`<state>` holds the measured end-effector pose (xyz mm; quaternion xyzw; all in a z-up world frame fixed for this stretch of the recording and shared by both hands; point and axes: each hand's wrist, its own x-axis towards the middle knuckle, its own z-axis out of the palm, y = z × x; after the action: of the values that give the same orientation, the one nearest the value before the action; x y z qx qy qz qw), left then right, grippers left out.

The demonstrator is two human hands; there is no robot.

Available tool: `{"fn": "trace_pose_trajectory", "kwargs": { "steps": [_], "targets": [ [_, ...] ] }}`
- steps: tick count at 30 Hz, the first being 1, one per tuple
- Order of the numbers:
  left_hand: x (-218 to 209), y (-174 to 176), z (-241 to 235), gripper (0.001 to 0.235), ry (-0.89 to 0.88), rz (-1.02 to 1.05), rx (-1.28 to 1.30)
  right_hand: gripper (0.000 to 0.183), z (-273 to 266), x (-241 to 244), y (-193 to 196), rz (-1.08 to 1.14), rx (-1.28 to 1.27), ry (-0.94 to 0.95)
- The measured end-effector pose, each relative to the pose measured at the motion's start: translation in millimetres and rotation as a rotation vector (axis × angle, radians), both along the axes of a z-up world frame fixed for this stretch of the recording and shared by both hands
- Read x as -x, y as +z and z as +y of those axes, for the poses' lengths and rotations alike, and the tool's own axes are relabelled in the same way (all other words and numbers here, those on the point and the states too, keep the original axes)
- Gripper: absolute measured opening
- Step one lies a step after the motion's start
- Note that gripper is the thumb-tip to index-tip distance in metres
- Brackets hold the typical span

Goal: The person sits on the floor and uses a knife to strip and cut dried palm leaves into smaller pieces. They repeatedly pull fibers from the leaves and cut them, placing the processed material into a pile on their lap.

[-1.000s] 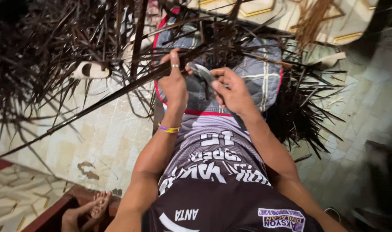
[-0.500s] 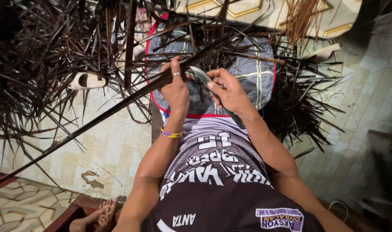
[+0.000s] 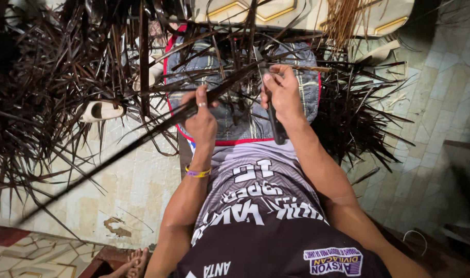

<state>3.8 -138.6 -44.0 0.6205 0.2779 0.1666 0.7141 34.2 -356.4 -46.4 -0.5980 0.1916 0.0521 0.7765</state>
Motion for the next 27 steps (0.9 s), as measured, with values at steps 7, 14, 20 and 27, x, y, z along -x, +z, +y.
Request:
{"fn": "trace_pose_trajectory", "kwargs": {
  "steps": [7,14,20,27],
  "targets": [
    [8.8,1.2,3.0,0.015,0.035,-0.063,0.141,0.021,27.4,18.3,6.7,-0.119,0.072,0.105],
    [-3.4,5.1,22.3,0.016,0.083,-0.056,0.14,0.02,15.8,7.7,-16.9,-0.088,0.1,-0.066],
    [-10.4,3.3,27.0,0.015,0.199,0.029,0.275,0.019,1.9,-2.2,5.2,0.024,-0.168,-0.063],
    [-13.0,-1.9,36.7,0.025,0.068,0.002,0.459,0.015,-1.5,0.5,12.5,0.019,-0.276,0.071]
  ]
}}
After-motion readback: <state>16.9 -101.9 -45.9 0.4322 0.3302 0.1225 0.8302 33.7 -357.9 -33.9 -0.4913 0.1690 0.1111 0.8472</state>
